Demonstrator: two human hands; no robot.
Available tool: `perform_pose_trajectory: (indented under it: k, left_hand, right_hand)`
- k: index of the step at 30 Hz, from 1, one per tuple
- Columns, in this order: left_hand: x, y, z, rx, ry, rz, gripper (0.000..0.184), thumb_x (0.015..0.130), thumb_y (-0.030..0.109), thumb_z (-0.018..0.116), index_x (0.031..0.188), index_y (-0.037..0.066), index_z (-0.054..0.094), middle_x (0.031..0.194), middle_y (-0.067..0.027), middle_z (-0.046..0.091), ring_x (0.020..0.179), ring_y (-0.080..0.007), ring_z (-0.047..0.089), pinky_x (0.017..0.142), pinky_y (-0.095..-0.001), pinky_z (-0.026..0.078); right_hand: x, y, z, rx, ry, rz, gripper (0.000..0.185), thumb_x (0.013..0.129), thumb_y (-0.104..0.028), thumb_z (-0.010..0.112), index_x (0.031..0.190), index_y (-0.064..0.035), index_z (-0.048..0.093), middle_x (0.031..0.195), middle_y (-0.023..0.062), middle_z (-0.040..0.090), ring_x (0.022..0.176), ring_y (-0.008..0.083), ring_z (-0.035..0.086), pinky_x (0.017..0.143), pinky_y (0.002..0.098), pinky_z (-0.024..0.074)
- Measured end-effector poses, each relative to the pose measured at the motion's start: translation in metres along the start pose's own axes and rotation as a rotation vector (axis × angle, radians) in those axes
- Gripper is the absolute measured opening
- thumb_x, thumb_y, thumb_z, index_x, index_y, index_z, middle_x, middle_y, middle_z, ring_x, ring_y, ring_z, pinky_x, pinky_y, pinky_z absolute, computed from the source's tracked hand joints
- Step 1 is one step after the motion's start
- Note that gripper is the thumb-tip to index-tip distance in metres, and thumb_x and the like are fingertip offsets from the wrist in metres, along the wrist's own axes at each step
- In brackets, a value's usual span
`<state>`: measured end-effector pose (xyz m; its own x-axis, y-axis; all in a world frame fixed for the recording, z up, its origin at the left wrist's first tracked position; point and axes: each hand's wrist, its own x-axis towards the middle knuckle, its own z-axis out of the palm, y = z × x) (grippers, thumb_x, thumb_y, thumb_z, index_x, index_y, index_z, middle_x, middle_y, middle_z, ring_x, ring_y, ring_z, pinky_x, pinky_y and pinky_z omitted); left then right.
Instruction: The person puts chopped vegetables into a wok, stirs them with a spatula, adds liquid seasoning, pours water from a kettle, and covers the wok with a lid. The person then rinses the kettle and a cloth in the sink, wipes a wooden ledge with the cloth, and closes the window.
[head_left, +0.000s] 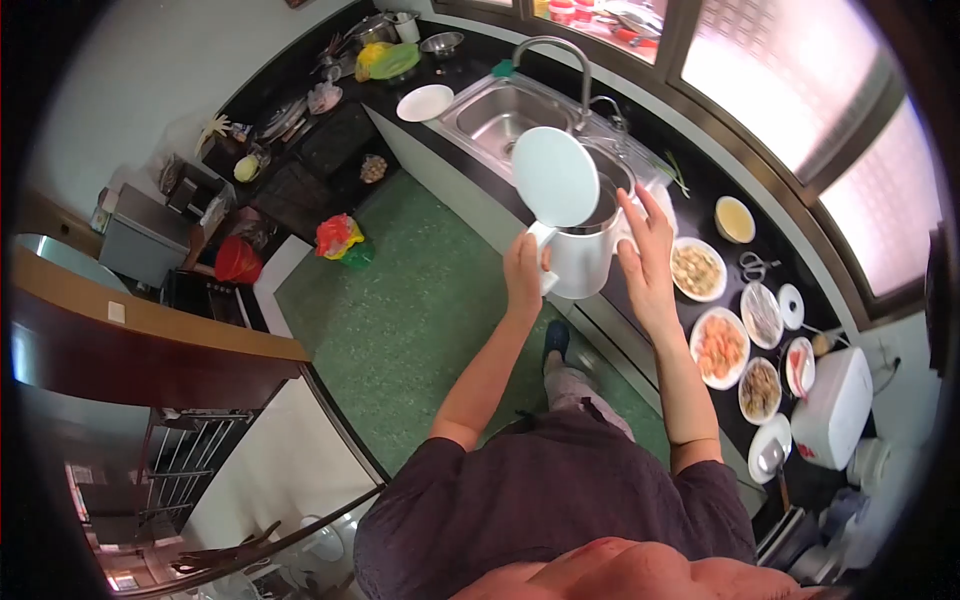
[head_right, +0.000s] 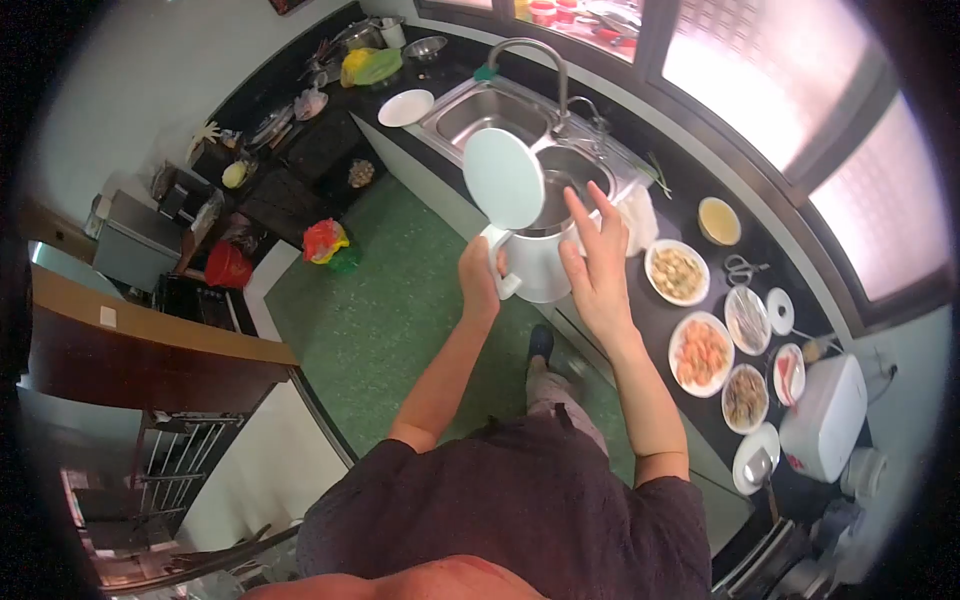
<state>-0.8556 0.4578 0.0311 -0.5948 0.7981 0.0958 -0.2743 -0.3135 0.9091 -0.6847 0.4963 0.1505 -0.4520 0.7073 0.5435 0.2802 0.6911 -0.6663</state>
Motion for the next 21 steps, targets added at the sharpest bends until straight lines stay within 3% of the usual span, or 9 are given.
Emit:
perform_pose_trajectory:
  k: [3,6,8,15,19,21]
  left_hand:
    - [0.064,-0.009,-0.030,0.004,0.115,0.079,0.034,0.097,0.030,0.041,0.076,0.005,0.054,0.059,0.0002,0.043,0.054,-0.0090,0.040,0.052,-0.0257,0.032]
    - [0.140,-0.019,-0.056,-0.248,0.222,-0.066,0.042,0.098,0.035,0.036,0.075,0.006,0.056,0.054,0.0005,0.042,0.050,-0.0101,0.039,0.049,-0.0265,0.029]
    - [0.183,-0.015,-0.067,-0.242,0.200,-0.071,0.046,0.098,0.039,0.032,0.075,0.006,0.056,0.052,0.0011,0.040,0.047,-0.0107,0.037,0.048,-0.0270,0.028]
    - [0.323,-0.028,-0.083,-0.174,0.239,-0.133,0.054,0.100,0.043,0.024,0.075,0.008,0.057,0.049,0.0032,0.035,0.044,-0.0093,0.030,0.046,-0.0267,0.024]
    - [0.403,-0.069,-0.106,-0.207,0.180,-0.247,0.055,0.097,0.051,0.026,0.078,0.008,0.054,0.050,0.0013,0.037,0.044,-0.0103,0.033,0.043,-0.0256,0.026]
    - [0.440,-0.081,-0.107,-0.167,0.162,-0.264,0.055,0.097,0.051,0.025,0.078,0.008,0.053,0.050,0.0011,0.037,0.042,-0.0103,0.033,0.042,-0.0260,0.026]
  right_hand:
    - [0.050,0.065,0.036,-0.056,0.055,0.032,0.043,0.091,-0.022,0.052,0.132,-0.0072,0.048,0.138,0.0168,0.039,0.126,0.0340,0.035,0.106,0.0425,0.0256]
    - [0.095,0.161,0.080,-0.172,0.050,0.068,0.042,0.087,-0.015,0.058,0.127,-0.0042,0.051,0.129,0.0170,0.048,0.119,0.0349,0.042,0.102,0.0412,0.0339]
    - [0.121,0.222,0.112,-0.200,-0.057,0.232,0.045,0.085,-0.017,0.060,0.126,-0.0021,0.051,0.129,0.0182,0.049,0.118,0.0366,0.044,0.100,0.0415,0.0370]
    - [0.207,0.366,0.205,-0.507,-0.236,0.398,0.062,0.079,-0.020,0.064,0.130,0.0048,0.040,0.132,0.0239,0.045,0.116,0.0393,0.048,0.096,0.0441,0.0428]
    - [0.241,0.419,0.236,-0.760,-0.213,0.457,0.060,0.076,-0.020,0.066,0.127,0.0032,0.043,0.132,0.0214,0.046,0.113,0.0356,0.051,0.087,0.0469,0.0481]
    - [0.243,0.452,0.251,-0.848,-0.188,0.474,0.051,0.079,-0.020,0.061,0.121,0.0048,0.047,0.123,0.0208,0.052,0.107,0.0352,0.054,0.082,0.0465,0.0494]
